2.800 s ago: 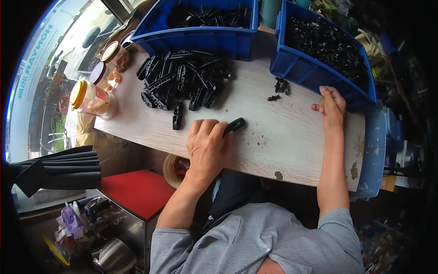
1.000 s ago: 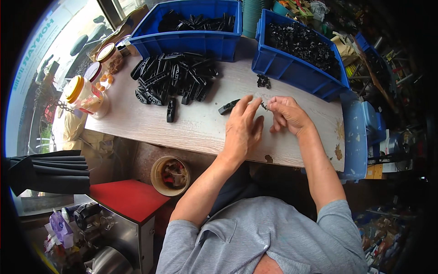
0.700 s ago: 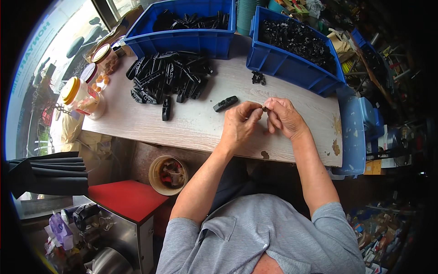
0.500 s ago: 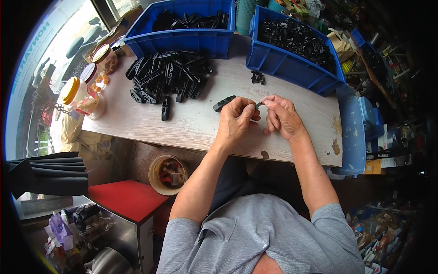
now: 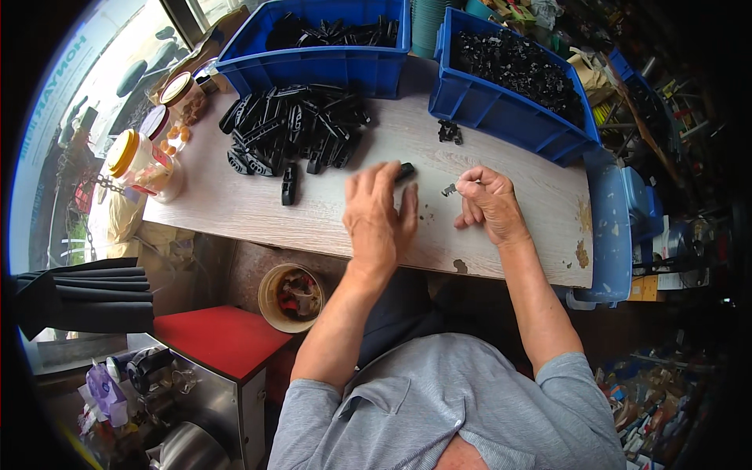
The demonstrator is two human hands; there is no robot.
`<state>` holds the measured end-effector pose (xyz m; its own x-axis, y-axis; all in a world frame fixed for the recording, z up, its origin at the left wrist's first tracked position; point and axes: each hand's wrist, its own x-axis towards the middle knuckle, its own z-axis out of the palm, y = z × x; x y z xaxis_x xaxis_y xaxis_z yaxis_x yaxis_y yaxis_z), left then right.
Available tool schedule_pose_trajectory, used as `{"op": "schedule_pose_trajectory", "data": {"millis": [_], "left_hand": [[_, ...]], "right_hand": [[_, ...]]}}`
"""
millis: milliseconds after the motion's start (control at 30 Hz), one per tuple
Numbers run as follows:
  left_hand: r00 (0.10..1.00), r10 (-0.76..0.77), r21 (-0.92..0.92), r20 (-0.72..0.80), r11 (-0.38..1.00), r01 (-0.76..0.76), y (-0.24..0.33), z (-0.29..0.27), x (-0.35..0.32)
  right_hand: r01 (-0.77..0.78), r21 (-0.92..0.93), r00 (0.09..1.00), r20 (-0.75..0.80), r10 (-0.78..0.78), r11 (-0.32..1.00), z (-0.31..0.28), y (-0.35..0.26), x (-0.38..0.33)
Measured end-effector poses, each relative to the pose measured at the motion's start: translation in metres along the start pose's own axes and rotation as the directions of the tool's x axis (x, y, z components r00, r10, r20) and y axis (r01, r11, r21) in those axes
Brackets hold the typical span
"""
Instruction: Assembling small black mechanical components by hand at a workbench.
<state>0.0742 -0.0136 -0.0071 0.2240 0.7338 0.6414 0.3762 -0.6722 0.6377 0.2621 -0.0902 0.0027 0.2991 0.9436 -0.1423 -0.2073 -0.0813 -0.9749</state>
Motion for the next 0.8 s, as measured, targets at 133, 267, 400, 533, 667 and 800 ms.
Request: {"op": "schedule_pose_trajectory", "data": {"millis": [133,267,400,533,667,800], "left_hand": [[0.988,0.007,0.235,0.151,0.971,-0.042,-0.023,-0.005,0.006],[0.980,0.025,0.220,0.196,0.973,-0.069,-0.031,0.000,0.000],[0.928,-0.241,-0.307,0.284,0.894,0.327,-0.008,0.005,-0.006],[0.816,-0.328,-0.718,0.476,0.390,0.576,0.005,0.020,-0.015],[0.729,-0.318,-0.679,0.606,0.270,0.682,0.017,0.024,-0.012],[0.730,-0.290,-0.690,0.619,0.244,0.681,0.012,0.031,-0.014]], "right_hand": [[0.040,0.001,0.999,-0.023,-0.040,0.999,0.002,0.000,0.001],[0.072,0.037,0.996,-0.051,-0.070,0.997,0.006,0.003,0.001],[0.103,0.155,0.991,-0.104,-0.087,0.983,0.010,0.007,-0.001],[0.129,0.222,0.990,-0.077,-0.115,0.967,0.015,0.010,-0.003],[0.172,0.171,0.980,-0.129,-0.151,0.970,0.009,0.015,-0.002],[0.134,0.165,0.986,-0.118,-0.115,0.977,0.013,0.010,-0.004]]}}
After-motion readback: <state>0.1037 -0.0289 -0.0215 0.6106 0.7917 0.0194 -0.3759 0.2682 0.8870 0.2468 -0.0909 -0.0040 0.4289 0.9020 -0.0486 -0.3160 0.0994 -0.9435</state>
